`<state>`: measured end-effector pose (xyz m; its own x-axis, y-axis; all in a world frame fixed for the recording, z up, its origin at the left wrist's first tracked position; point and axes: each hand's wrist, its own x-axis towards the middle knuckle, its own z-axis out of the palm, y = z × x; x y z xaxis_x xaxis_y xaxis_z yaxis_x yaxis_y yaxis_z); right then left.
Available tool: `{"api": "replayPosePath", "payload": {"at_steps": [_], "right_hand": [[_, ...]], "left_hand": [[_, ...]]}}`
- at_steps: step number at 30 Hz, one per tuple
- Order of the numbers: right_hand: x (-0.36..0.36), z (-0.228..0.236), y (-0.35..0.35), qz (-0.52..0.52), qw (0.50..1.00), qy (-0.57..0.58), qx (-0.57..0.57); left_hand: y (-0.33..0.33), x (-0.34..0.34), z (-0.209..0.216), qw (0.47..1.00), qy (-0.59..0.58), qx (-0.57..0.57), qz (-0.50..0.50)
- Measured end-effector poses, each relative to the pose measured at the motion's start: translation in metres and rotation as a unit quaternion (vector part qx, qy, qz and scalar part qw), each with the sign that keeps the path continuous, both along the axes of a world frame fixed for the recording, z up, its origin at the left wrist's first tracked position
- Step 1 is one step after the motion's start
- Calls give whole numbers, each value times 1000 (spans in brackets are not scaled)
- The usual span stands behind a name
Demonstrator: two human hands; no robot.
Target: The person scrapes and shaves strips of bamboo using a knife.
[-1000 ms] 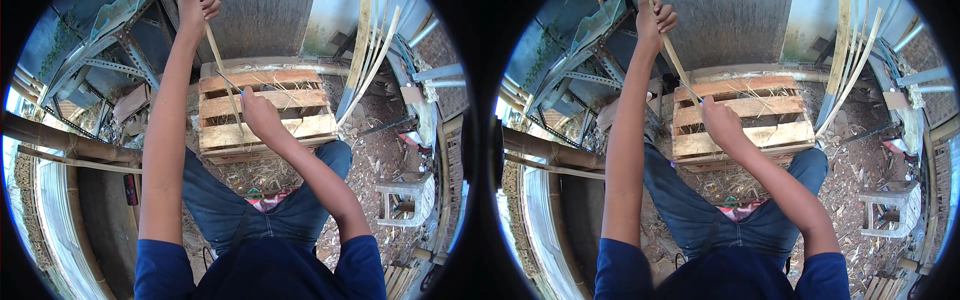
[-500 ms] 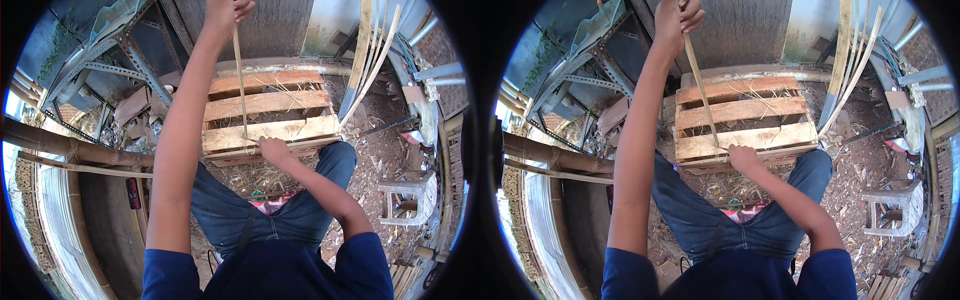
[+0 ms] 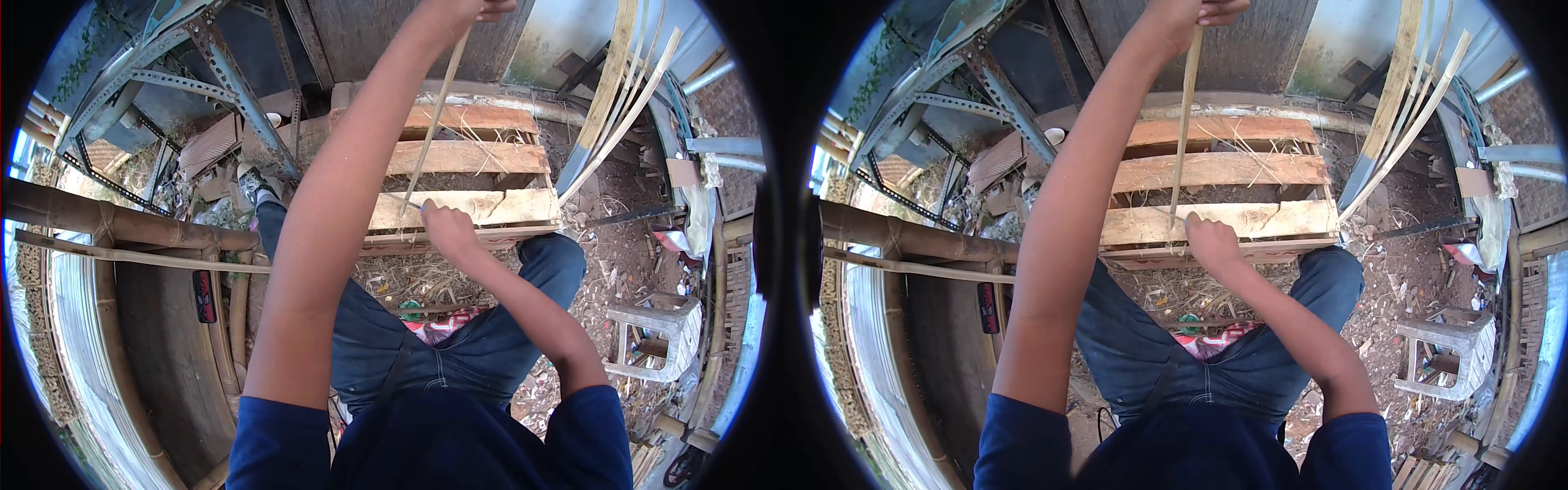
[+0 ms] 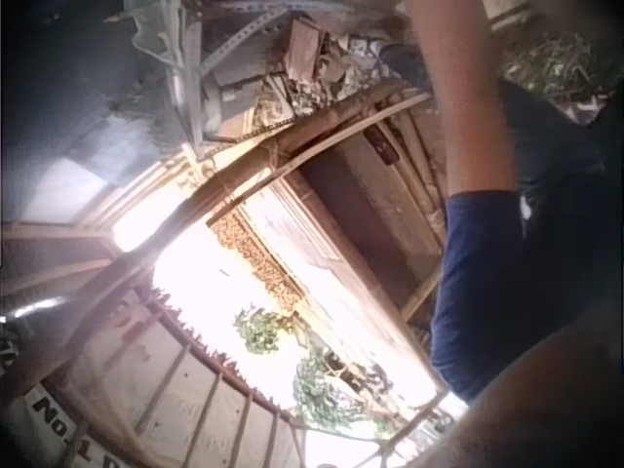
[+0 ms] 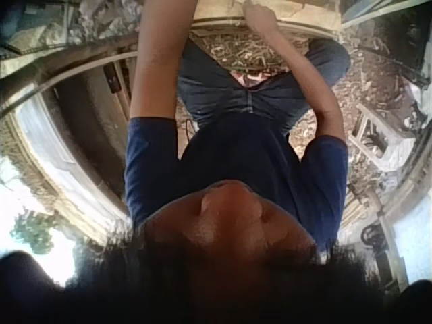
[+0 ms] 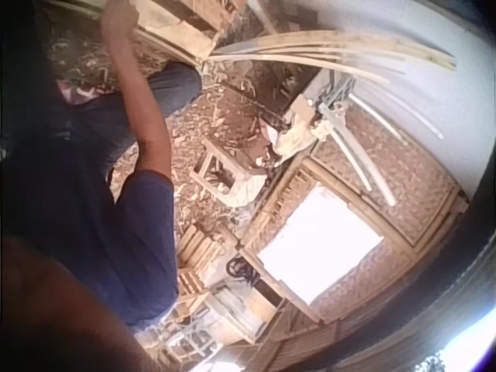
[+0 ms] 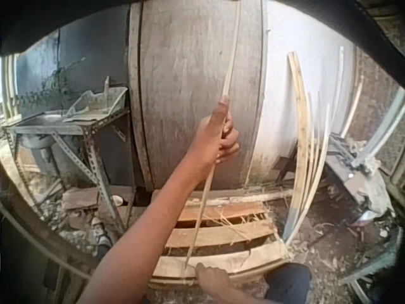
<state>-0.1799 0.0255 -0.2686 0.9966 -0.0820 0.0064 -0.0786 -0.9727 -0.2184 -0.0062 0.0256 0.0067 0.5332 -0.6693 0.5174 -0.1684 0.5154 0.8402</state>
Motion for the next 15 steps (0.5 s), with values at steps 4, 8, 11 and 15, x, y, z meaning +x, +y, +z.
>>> {"api": "replayPosePath", "payload": {"at_steps": [4, 8, 11, 15], "right_hand": [[-6, 29, 1, -82, 996, -14, 14], [18, 129, -9, -90, 974, -205, 40], [17, 100, -18, -90, 962, -248, 74], [10, 108, -32, -80, 967, -213, 114]], "left_hand": [[-20, 0, -5, 976, -101, -30, 190], [-8, 8, -5, 951, -152, -58, 264], [-22, -1, -7, 936, -164, -61, 305], [-37, 2, -12, 940, -172, -58, 289]]}}
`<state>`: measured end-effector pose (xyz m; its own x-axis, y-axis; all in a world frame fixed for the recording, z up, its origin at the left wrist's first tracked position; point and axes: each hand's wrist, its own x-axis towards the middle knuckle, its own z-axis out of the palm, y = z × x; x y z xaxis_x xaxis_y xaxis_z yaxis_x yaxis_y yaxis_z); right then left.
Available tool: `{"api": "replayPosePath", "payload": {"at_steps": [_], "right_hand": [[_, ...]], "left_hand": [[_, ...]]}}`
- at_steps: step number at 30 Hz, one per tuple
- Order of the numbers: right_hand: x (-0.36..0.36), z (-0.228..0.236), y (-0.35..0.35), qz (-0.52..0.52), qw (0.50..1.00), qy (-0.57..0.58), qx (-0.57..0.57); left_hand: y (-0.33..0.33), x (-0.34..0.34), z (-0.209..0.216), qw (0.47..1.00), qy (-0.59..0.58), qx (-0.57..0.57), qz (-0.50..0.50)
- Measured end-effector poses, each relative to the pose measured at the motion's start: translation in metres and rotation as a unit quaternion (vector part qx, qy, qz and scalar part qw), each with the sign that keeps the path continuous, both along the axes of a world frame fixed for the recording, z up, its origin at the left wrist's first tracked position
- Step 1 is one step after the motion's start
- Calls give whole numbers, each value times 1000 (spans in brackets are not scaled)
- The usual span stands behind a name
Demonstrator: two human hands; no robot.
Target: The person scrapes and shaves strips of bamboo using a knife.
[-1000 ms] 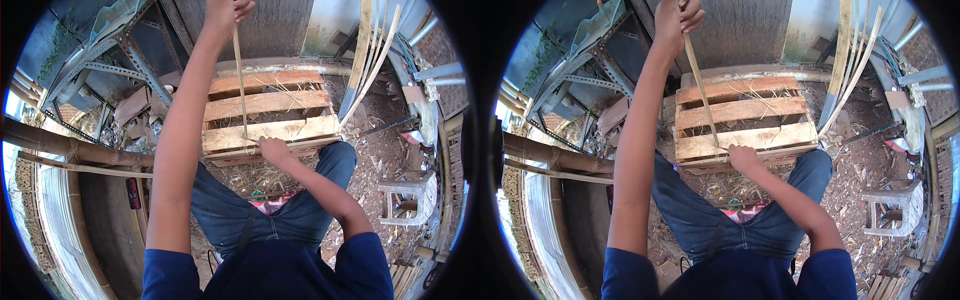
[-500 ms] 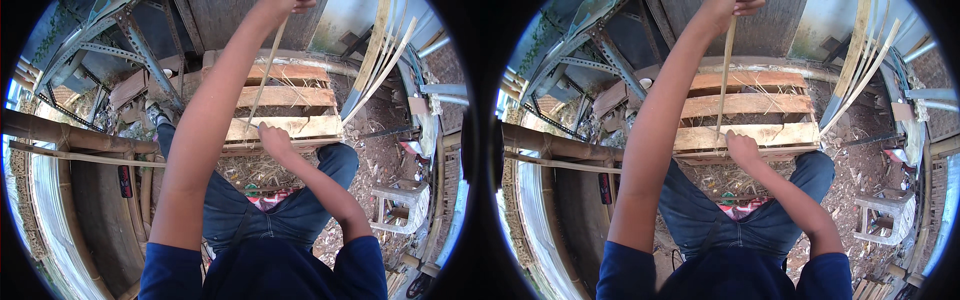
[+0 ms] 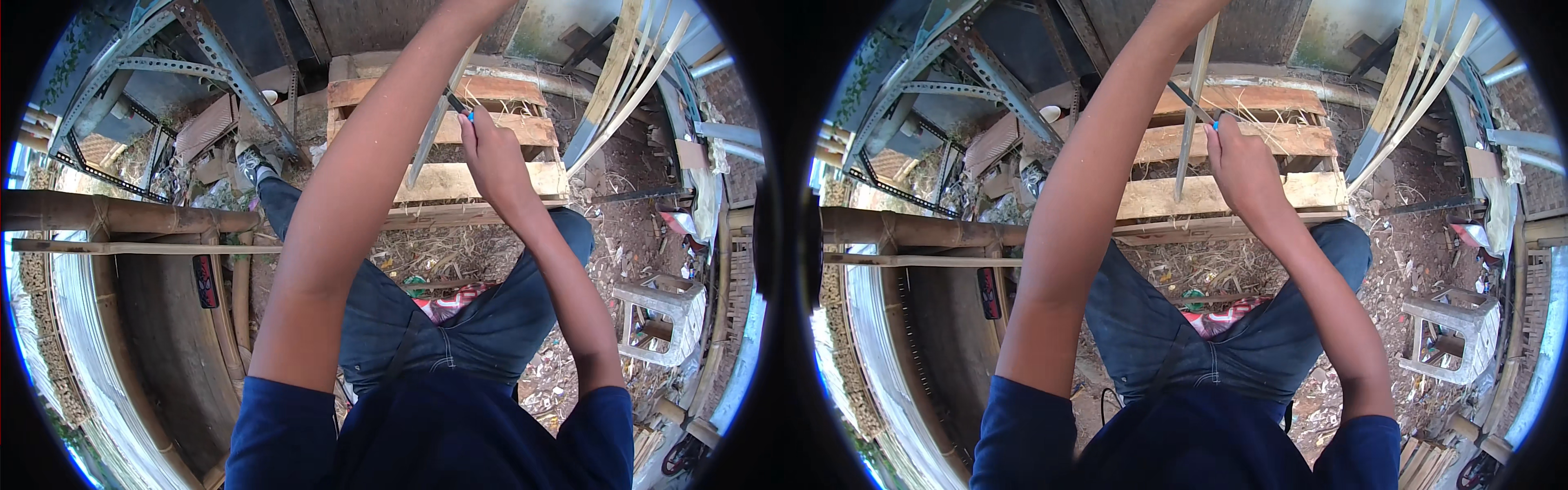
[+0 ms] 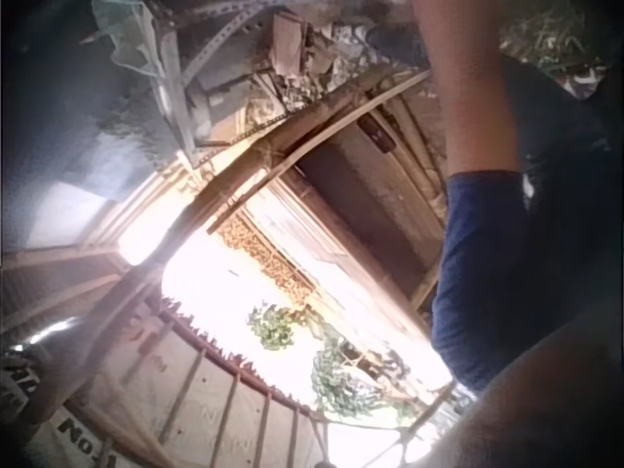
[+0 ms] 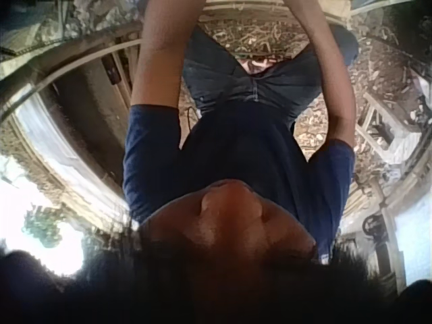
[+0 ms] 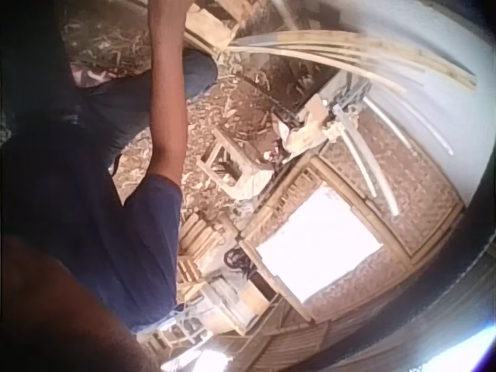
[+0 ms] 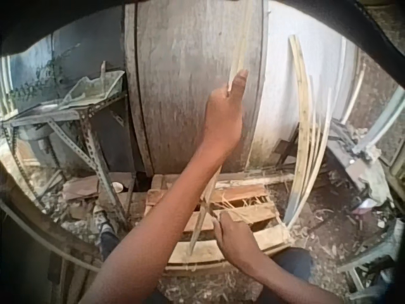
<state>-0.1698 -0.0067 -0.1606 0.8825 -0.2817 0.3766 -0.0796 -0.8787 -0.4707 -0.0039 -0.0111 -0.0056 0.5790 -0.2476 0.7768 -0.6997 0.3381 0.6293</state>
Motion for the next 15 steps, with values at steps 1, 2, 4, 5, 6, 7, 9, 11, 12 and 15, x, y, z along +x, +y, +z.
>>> {"api": "replayPosePath", "payload": {"at_steps": [1, 2, 4, 5, 6, 7, 9, 11, 12, 15], "right_hand": [[3, 10, -1, 5, 1000, 28, -4], [3, 22, 1, 14, 998, 57, 1], [0, 37, 10, -3, 999, 37, 14], [-1, 41, 14, -14, 999, 18, 29], [-2, 5, 12, -23, 999, 37, 26], [-13, -36, 19, 7, 990, 133, -53], [-46, -146, 20, 35, 943, 324, -67], [-57, -147, 38, 12, 957, 288, -45], [-52, -133, 33, 19, 957, 286, -51], [-42, -61, 26, -21, 987, 149, -56]], "left_hand": [[1, 1, 1, 1000, -9, -22, -19], [2, 2, 2, 999, -14, -22, -18], [5, -7, 4, 999, 25, 19, -28], [5, -12, 8, 999, 23, 18, -28], [2, -23, 10, 999, 0, 9, -36], [0, -32, 10, 999, -22, 0, -44], [-19, -43, 2, 998, -15, 8, -67], [-7, -39, 6, 999, -10, 24, -45], [-3, -42, 10, 999, -4, 16, -50], [17, -44, 12, 998, 20, 11, -62]]}}
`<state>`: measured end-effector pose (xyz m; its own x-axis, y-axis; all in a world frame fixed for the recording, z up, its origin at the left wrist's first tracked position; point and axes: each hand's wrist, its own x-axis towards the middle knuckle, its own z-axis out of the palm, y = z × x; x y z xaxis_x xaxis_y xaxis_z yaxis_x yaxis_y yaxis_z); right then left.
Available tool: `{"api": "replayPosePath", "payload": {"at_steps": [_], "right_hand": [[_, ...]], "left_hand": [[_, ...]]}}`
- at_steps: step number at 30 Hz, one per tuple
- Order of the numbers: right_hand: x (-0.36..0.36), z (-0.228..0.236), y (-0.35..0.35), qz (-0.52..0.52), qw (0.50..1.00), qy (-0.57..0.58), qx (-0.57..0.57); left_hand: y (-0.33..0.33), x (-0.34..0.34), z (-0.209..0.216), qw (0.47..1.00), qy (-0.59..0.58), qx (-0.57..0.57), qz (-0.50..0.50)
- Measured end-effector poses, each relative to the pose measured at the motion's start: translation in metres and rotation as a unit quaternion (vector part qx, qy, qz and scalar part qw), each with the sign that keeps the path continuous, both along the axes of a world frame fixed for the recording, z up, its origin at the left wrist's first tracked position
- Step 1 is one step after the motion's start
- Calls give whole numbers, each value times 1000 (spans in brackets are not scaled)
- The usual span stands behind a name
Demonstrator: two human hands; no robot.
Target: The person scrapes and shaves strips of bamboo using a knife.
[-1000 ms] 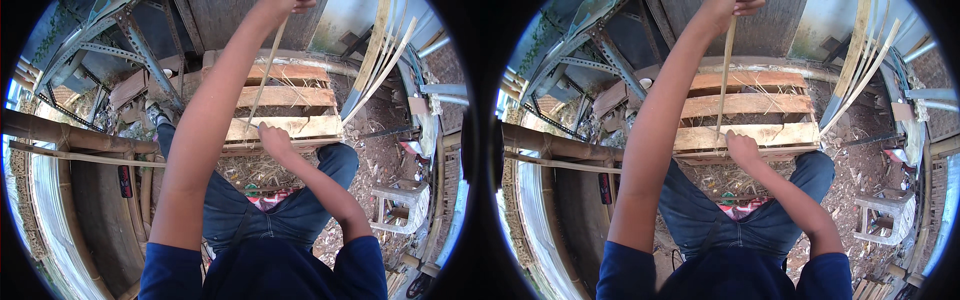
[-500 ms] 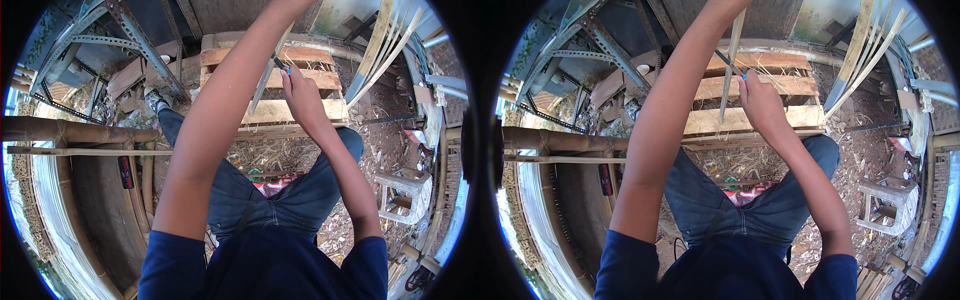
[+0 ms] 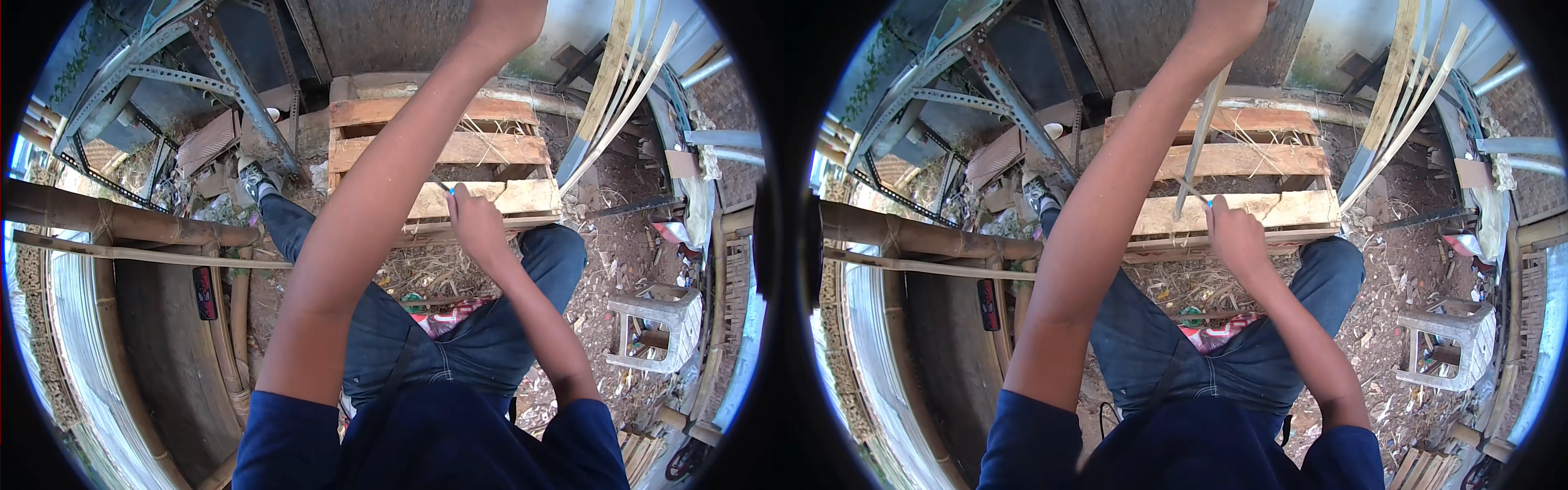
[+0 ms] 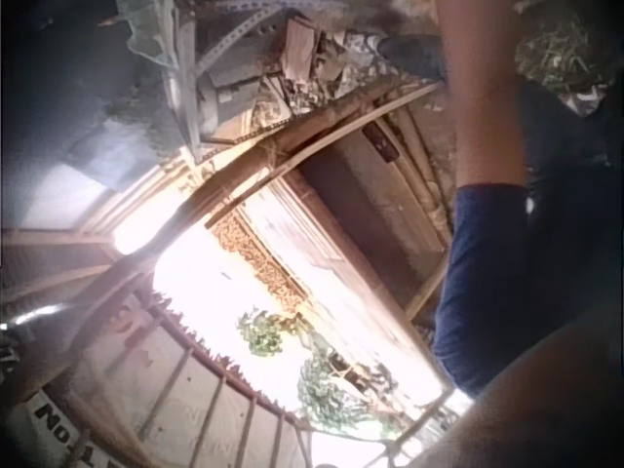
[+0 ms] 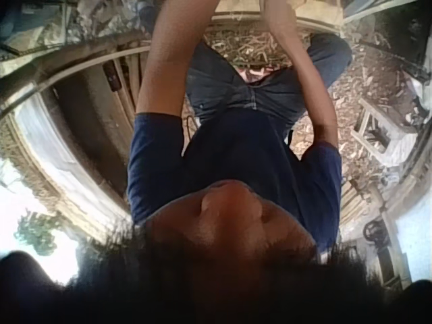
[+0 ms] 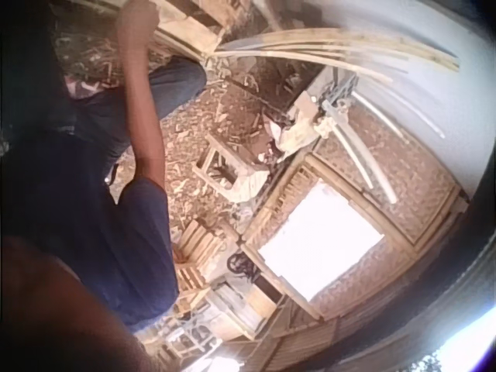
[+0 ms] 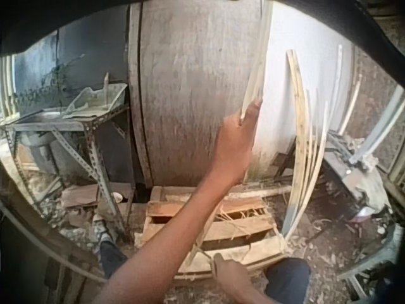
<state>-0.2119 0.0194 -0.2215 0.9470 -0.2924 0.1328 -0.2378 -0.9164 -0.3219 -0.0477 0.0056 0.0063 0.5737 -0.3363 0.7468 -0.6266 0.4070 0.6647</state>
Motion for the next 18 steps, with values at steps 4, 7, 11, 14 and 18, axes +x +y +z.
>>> {"api": "replayPosePath", "payload": {"at_steps": [4, 7, 11, 14, 18], "right_hand": [[29, 77, -14, -5, 990, -138, 5], [32, 17, -12, 30, 999, -31, -1], [12, -81, -5, 72, 992, 97, -44], [17, -36, 0, 29, 999, 16, -30], [42, 10, -13, 22, 991, -118, 55]], "left_hand": [[10, 16, 0, 998, 18, 25, 53], [5, 14, 1, 993, 7, 60, 102], [1, 0, 3, 994, 16, 53, 96], [7, 0, 1, 992, 6, 24, 126], [6, 18, 2, 997, 2, 25, 66]]}}
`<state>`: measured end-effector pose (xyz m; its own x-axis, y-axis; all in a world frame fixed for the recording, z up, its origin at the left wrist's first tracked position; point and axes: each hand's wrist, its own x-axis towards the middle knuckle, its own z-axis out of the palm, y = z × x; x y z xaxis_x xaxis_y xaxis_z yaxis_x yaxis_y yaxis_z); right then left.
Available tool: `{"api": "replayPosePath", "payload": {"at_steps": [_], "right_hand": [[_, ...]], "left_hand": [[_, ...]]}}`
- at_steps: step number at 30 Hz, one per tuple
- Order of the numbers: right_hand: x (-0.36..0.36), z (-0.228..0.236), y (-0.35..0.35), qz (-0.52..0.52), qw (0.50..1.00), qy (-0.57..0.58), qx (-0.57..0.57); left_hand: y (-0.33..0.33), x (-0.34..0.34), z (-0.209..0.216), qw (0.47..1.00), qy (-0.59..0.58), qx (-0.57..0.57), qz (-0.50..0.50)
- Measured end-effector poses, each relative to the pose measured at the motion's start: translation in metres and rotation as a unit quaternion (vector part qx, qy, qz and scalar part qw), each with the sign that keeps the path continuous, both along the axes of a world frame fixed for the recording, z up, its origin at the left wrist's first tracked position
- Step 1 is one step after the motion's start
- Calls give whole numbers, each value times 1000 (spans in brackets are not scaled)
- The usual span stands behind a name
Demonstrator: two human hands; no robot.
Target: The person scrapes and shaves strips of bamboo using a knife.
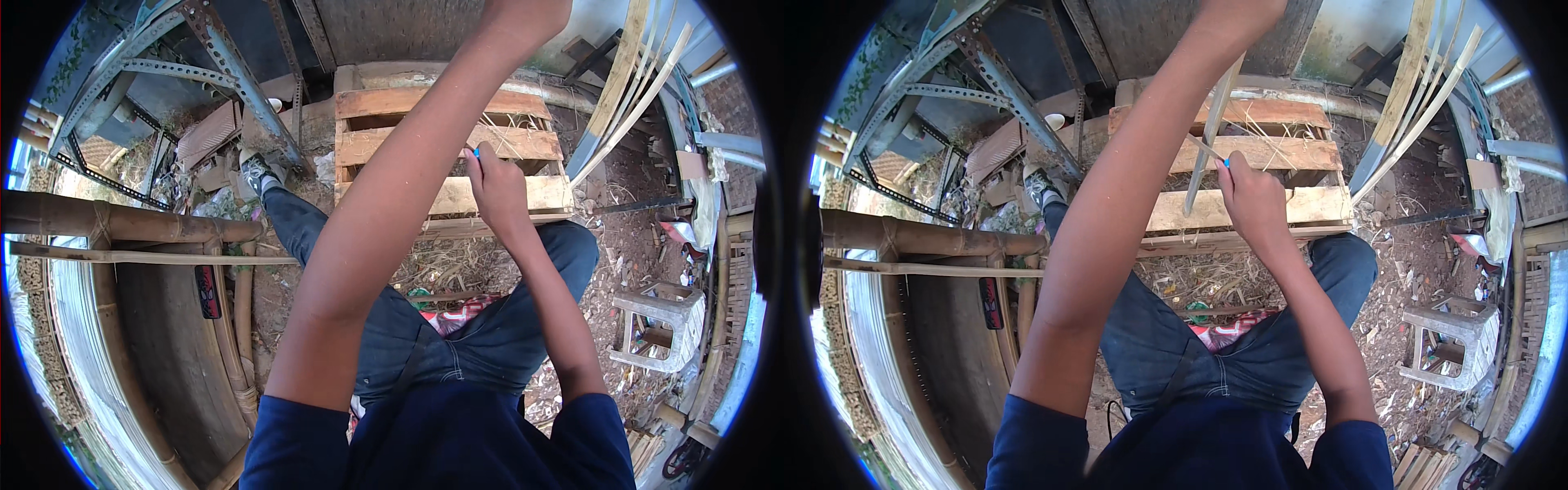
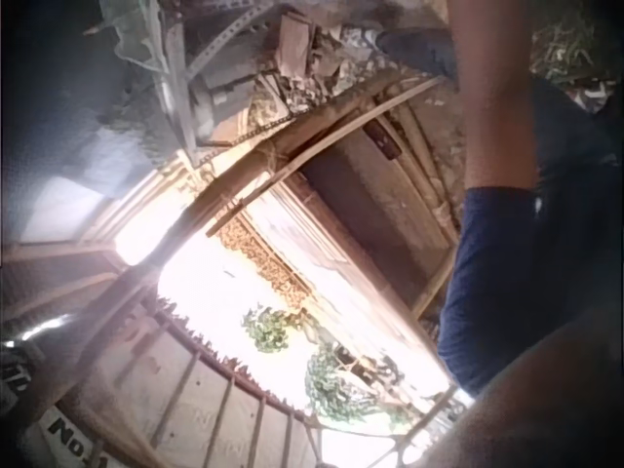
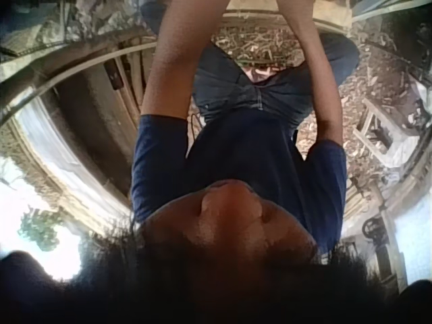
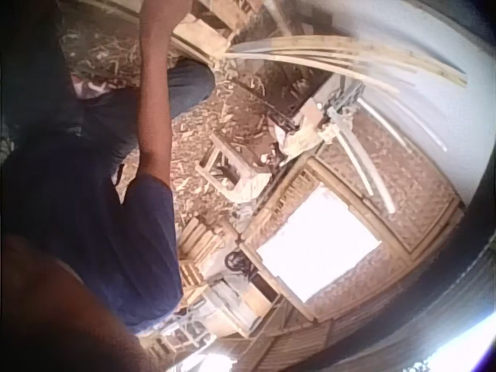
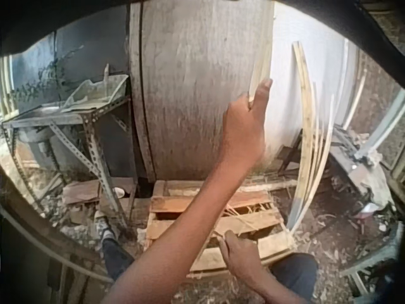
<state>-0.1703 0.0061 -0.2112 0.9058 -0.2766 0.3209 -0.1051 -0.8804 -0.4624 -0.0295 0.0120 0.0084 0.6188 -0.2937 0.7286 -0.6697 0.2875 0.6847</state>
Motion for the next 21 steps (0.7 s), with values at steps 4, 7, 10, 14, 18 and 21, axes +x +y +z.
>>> {"api": "replayPosePath", "payload": {"at_steps": [4, 7, 10, 14, 18, 21], "right_hand": [[-8, -71, 4, 59, 981, 147, -107], [-23, -109, 9, 87, 972, 181, -123], [-12, -73, 17, 50, 985, 135, -96], [2, -48, 12, 36, 993, 93, -57], [-19, -124, 21, 54, 976, 202, -54], [-17, -88, 24, 33, 993, 109, 20]], "left_hand": [[-9, -8, -1, 999, 35, -13, -37], [-10, 1, -6, 999, 15, -6, -33], [0, 14, -5, 997, 22, -13, -70], [19, 32, -2, 993, 61, 30, -93], [27, 37, -7, 984, 73, -51, -157], [47, 34, -3, 976, 134, -41, -165]]}}
